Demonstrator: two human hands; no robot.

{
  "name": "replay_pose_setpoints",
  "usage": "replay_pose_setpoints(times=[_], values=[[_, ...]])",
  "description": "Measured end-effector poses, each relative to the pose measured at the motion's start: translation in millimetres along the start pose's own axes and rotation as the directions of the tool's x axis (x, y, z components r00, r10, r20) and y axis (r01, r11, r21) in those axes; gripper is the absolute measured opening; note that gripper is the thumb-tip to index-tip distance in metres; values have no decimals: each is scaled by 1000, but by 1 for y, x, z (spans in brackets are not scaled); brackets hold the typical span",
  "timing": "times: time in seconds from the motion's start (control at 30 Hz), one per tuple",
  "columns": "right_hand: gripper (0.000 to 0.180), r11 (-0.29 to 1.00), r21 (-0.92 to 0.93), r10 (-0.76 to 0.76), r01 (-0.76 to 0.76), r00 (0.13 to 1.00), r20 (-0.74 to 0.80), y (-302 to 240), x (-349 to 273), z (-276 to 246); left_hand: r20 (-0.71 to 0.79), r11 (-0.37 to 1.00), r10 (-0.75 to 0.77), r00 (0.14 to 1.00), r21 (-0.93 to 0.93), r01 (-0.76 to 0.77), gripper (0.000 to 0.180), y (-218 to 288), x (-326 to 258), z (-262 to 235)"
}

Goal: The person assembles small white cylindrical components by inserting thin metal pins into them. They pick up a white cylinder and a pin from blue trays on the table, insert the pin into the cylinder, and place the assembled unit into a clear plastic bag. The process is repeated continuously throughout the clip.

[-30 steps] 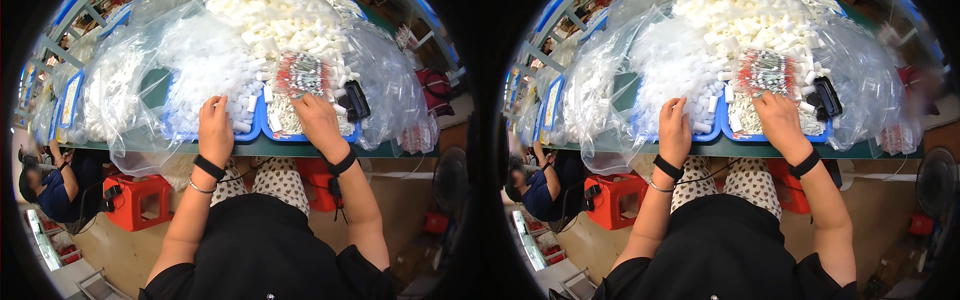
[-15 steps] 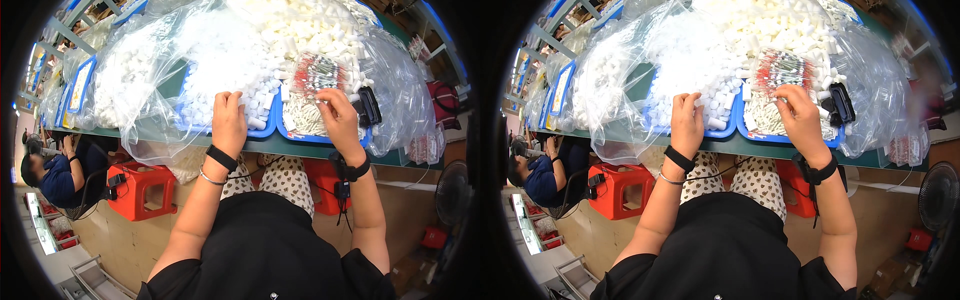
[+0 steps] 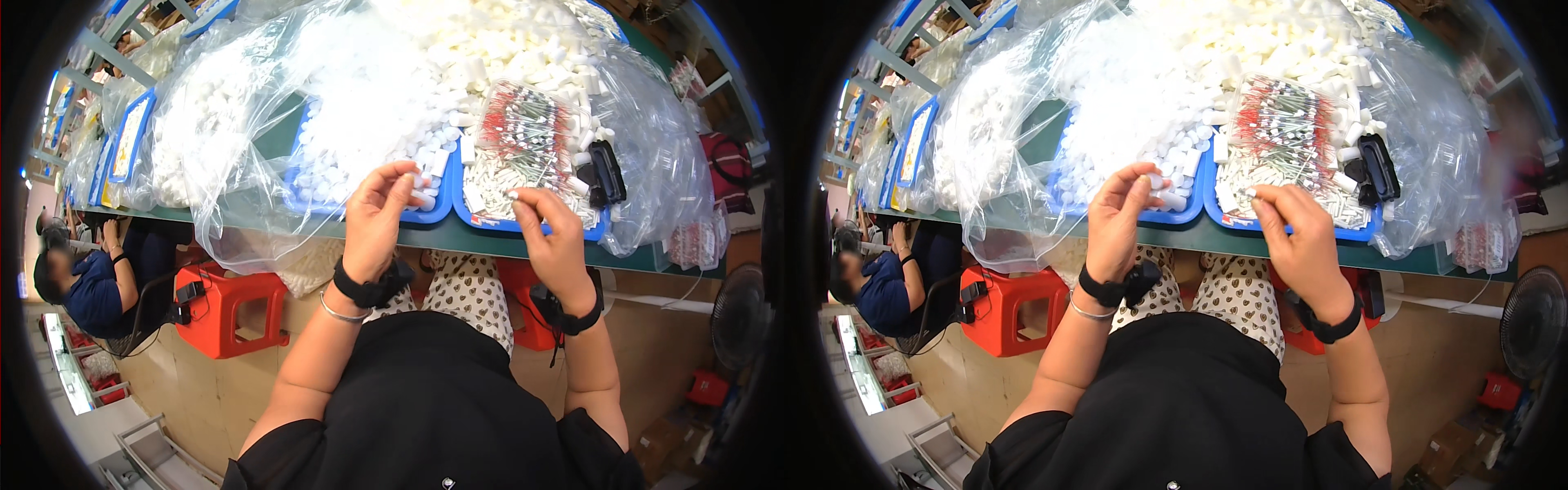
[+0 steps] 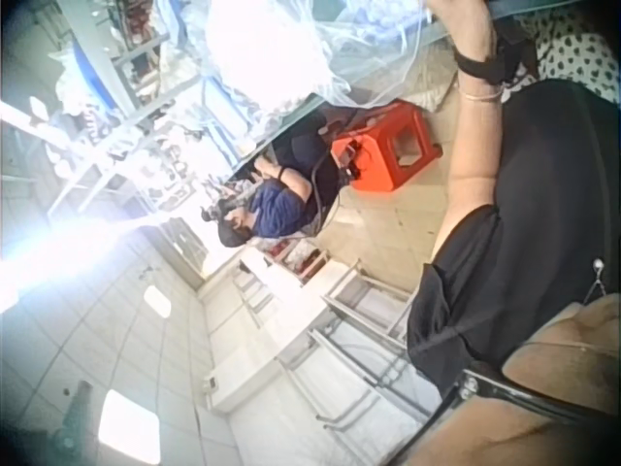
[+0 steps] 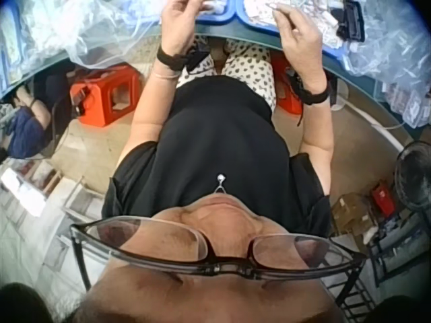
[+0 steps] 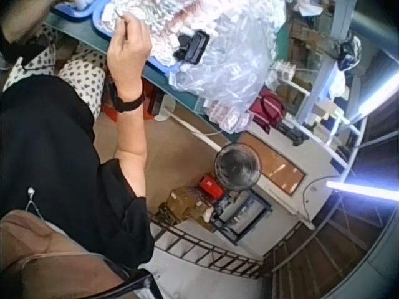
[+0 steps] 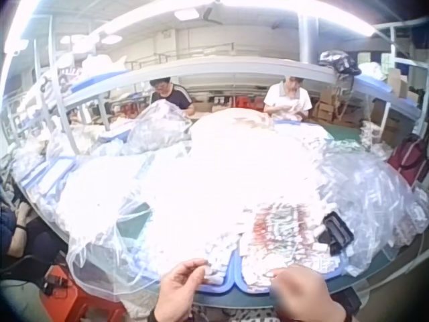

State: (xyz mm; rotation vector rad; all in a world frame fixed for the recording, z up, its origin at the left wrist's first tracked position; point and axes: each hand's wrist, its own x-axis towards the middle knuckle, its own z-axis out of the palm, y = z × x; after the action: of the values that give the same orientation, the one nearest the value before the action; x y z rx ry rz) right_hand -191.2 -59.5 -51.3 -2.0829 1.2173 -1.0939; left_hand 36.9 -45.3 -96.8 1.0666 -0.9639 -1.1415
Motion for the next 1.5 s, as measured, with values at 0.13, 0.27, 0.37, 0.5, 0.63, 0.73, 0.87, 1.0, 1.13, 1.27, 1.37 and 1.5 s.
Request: replay_pose_setpoints(times=[0.13,0.27,0.37,0.5,0.63,0.73,0.87,1.0,1.13,1.27,1.37,1.5], values=[[9,982,-98,-153,159,986,69,-11,-10,10,226,792,-293,929,-487,369,30,-4,-24,4],[9,951,-201,-220,235,971,93,-15,-16,15,305,696,-341,889,-554,457,33,-15,-35,3],[10,929,-255,-248,269,962,112,-15,-17,14,322,661,-366,873,-570,488,35,-20,-39,4],[12,903,-310,-263,298,953,149,-15,-19,16,334,649,-371,867,-574,499,36,-21,-41,5],[14,886,-342,-276,315,948,158,-13,-21,20,339,642,-372,864,-578,504,36,-20,-41,7],[15,879,-353,-271,319,946,181,-16,-21,19,332,643,-377,865,-578,502,36,-21,-40,5],[15,871,-367,-273,327,942,194,-19,-21,18,312,668,-371,875,-565,484,34,-20,-41,5],[14,858,-381,-286,346,936,206,-21,-20,17,273,777,-347,897,-452,438,32,-22,-42,6],[15,842,-387,-308,376,924,228,-23,-20,19,292,820,-347,891,-366,440,31,-18,-43,10],[10,912,-286,-236,294,946,220,-21,-22,24,335,695,-406,850,-491,525,31,-17,-47,16],[9,998,-63,16,-2,976,216,-19,-26,28,371,618,-407,835,-561,551,32,-27,-49,17],[12,857,293,333,-425,889,315,-20,-32,35,431,574,-388,815,-579,580,33,-32,-50,18]])
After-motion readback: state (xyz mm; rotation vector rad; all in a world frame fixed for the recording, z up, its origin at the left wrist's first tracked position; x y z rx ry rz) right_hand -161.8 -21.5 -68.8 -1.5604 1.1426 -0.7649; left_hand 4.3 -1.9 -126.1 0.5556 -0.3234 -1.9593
